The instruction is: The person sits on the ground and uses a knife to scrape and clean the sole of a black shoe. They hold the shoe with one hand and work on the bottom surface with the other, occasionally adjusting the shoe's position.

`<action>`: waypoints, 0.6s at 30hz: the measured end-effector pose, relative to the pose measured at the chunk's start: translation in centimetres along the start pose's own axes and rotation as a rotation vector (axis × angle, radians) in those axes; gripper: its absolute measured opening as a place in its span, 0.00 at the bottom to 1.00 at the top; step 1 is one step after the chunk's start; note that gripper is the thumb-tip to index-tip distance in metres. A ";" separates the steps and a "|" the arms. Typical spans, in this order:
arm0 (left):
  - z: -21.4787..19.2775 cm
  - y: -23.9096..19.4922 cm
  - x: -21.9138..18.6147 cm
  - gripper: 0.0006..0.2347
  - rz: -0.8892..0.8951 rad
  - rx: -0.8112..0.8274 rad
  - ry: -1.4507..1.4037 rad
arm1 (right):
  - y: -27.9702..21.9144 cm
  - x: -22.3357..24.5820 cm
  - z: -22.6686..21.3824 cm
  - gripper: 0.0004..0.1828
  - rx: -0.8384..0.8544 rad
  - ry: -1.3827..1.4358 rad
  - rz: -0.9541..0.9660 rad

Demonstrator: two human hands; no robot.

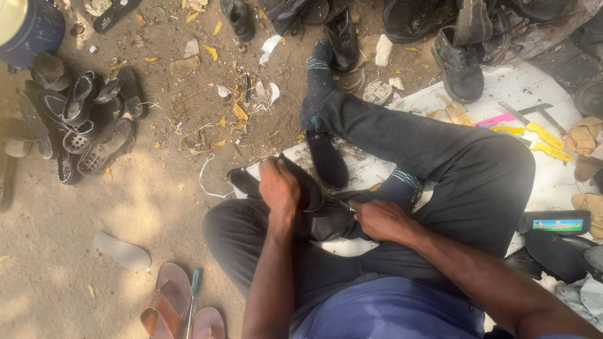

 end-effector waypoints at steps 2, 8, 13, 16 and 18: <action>-0.6 0.3 1.1 0.08 -0.076 -0.051 0.000 | -1.6 -0.9 -0.1 0.26 -0.059 0.155 0.047; 3.9 2.5 1.9 0.17 -0.189 0.125 -0.040 | 4.4 -3.7 -1.5 0.18 -0.330 0.190 0.007; 7.8 2.4 -0.1 0.18 -0.215 0.389 -0.012 | 7.0 -4.0 -0.2 0.23 -0.407 0.273 -0.111; 6.2 1.5 1.2 0.12 -0.271 0.290 -0.079 | 6.1 -4.0 1.1 0.26 -0.437 0.241 -0.209; 3.3 1.2 2.4 0.10 -0.343 0.193 -0.090 | 5.4 -3.7 1.3 0.27 -0.470 0.259 -0.215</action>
Point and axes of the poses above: each hand's wrist, its own y-axis towards the middle knuckle, its own z-axis out of the palm, x = y × z, the point moved 5 cm from there along y, towards the middle knuckle, and after that the axes turned 2 degrees about x, right-handed, at the moved point
